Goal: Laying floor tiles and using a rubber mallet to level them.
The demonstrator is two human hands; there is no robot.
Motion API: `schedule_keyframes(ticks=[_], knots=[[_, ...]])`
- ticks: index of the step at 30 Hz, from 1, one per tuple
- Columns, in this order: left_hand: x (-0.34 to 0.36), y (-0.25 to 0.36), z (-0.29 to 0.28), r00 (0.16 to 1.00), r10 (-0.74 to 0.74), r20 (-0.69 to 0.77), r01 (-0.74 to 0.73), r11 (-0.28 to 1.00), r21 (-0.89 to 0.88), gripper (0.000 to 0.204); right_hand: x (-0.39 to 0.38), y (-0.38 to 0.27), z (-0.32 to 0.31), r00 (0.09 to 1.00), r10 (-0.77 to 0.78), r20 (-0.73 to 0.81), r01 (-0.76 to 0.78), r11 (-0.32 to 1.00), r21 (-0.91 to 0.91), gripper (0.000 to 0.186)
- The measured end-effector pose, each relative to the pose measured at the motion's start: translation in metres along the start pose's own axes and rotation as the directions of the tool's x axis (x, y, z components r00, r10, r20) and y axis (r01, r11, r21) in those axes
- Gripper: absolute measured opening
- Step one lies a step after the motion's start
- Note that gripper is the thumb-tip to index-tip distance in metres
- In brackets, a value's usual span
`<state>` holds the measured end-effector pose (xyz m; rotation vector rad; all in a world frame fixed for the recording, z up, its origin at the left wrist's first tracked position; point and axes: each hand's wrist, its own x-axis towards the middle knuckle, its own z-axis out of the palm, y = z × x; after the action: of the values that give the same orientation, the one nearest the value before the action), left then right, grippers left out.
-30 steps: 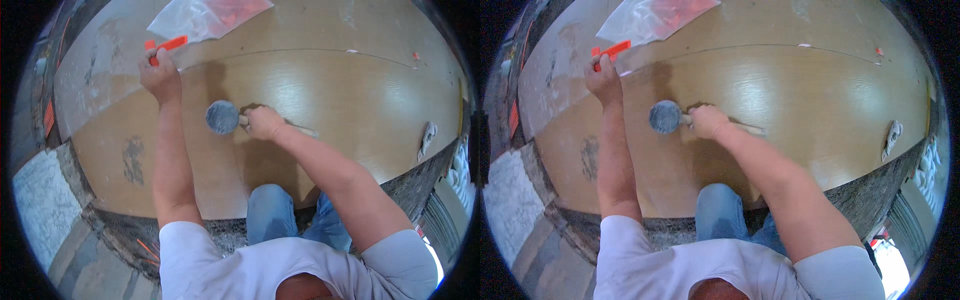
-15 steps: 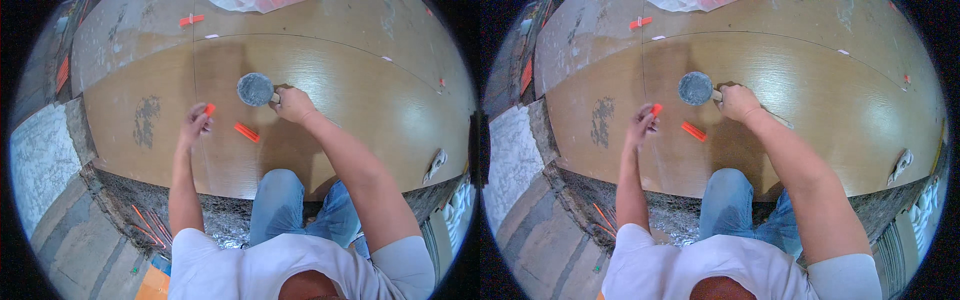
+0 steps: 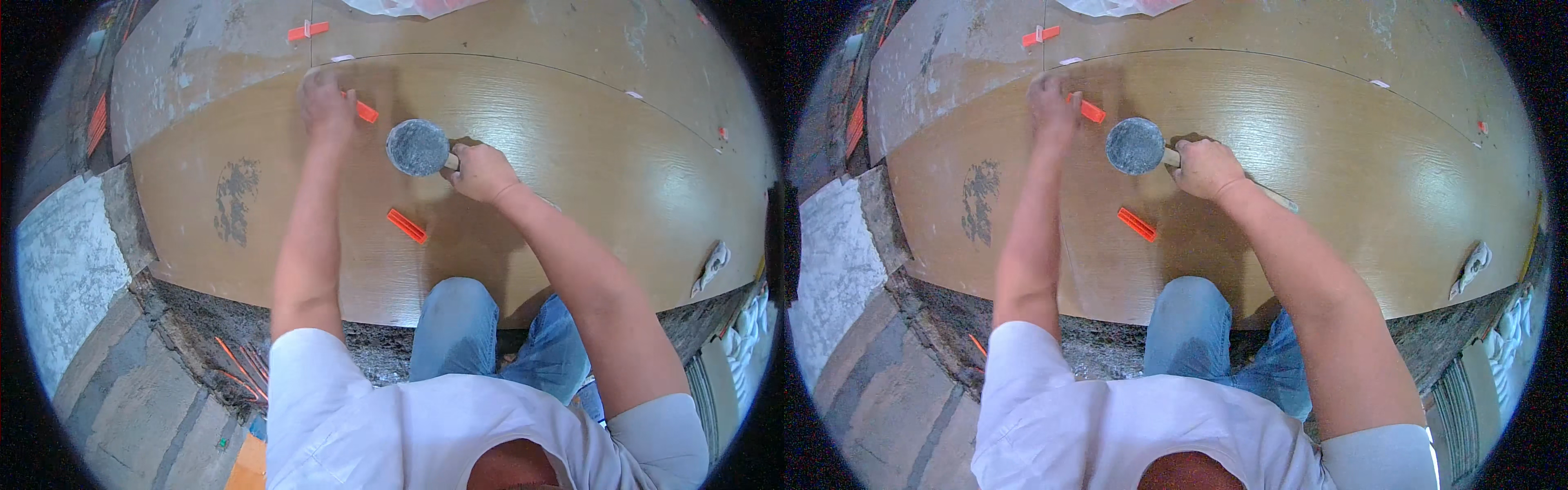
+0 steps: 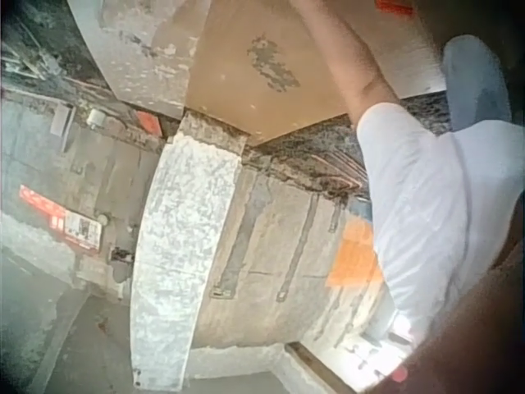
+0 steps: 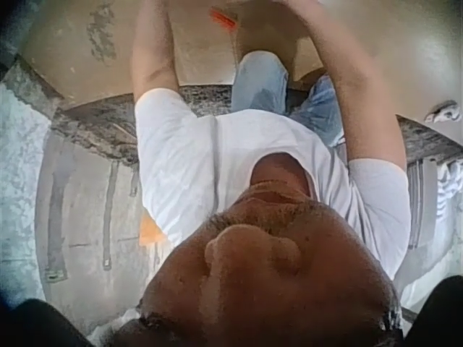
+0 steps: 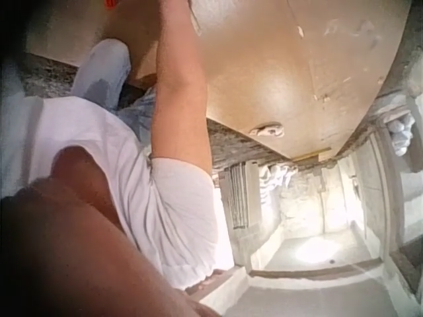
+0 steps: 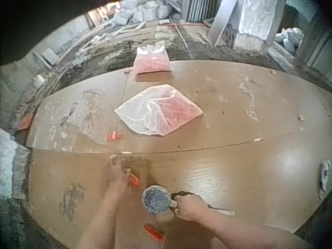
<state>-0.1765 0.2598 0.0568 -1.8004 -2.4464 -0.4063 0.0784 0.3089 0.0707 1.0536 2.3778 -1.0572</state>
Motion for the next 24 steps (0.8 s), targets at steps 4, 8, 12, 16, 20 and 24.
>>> schedule_keyframes(ticks=[4, 8, 12, 16, 20, 24], knots=[[-0.024, 0.027, 0.024, 0.831, -0.551, 0.078, 0.556, 0.817, -0.156, 0.037, 0.001, 0.001, 0.003, 0.998, -0.034, -0.047, 0.035, 0.999, 0.004, 0.029], [-0.024, -0.006, 0.047, 0.931, -0.356, -0.084, 0.336, 0.923, -0.189, 0.031, 0.004, -0.004, 0.007, 0.997, -0.042, -0.063, 0.042, 0.999, 0.003, 0.029], [-0.011, -0.016, 0.056, 0.949, -0.242, -0.203, 0.218, 0.967, -0.134, 0.027, 0.002, -0.003, 0.001, 0.999, -0.028, -0.036, 0.028, 1.000, 0.001, 0.029], [-0.009, -0.010, 0.061, 0.956, -0.180, -0.231, 0.143, 0.975, -0.168, 0.023, 0.000, -0.001, 0.000, 1.000, -0.010, -0.027, 0.010, 1.000, -0.007, 0.029], [-0.003, -0.013, 0.063, 0.942, -0.205, -0.266, 0.163, 0.971, -0.173, 0.022, 0.000, -0.005, -0.001, 0.999, -0.029, -0.021, 0.029, 1.000, -0.012, 0.028], [-0.001, -0.013, 0.068, 0.938, -0.212, -0.276, 0.180, 0.974, -0.137, 0.020, 0.001, -0.002, 0.003, 0.999, -0.024, -0.032, 0.024, 1.000, -0.006, 0.027]])
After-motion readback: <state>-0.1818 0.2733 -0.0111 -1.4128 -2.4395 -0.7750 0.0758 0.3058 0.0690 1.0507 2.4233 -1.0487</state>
